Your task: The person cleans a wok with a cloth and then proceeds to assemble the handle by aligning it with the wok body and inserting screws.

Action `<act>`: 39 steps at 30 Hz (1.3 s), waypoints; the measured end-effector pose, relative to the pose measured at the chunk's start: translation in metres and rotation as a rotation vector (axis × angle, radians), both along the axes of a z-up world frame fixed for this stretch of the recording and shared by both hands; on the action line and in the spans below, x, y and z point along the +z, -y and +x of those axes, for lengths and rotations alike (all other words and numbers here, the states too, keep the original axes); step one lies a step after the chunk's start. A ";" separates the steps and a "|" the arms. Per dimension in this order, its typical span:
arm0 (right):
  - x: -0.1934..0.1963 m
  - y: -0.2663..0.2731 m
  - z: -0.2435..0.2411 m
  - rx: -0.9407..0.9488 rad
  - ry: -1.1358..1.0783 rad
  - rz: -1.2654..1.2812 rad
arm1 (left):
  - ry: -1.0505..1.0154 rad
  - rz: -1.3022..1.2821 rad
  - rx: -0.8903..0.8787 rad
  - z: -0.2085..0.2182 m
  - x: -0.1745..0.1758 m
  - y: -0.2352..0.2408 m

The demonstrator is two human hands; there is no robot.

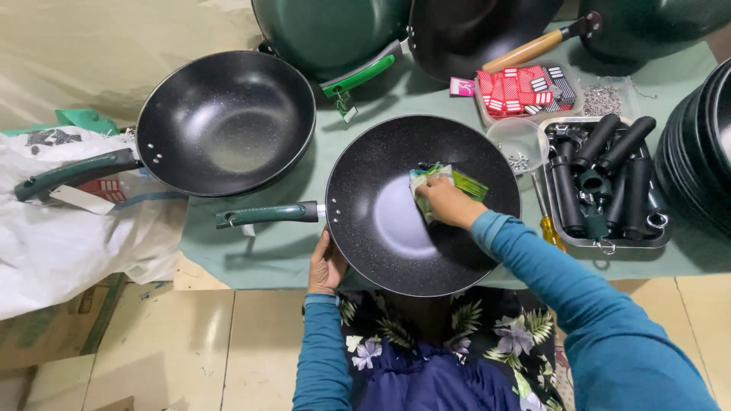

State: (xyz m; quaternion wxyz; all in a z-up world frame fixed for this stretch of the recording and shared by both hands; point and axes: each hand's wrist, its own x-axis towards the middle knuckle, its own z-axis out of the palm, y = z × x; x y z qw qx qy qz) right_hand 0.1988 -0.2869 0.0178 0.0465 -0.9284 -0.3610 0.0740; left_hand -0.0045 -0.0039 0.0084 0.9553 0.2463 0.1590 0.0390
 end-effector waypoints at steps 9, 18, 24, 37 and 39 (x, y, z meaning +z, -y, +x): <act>0.108 -0.040 -0.112 0.215 -0.734 0.285 | 0.003 0.005 -0.031 0.004 -0.015 -0.006; 0.070 -0.101 -0.077 0.161 -0.357 0.539 | 0.019 -0.007 -0.007 0.005 -0.020 -0.005; 0.050 -0.131 -0.042 -0.042 -0.100 0.841 | -0.012 -0.017 0.005 0.006 -0.031 -0.008; 0.061 -0.100 0.055 0.107 0.664 0.480 | -0.003 -0.018 -0.033 0.005 -0.029 -0.010; 0.081 -0.060 0.067 -0.059 0.795 0.261 | -0.004 -0.018 -0.038 0.004 -0.029 -0.010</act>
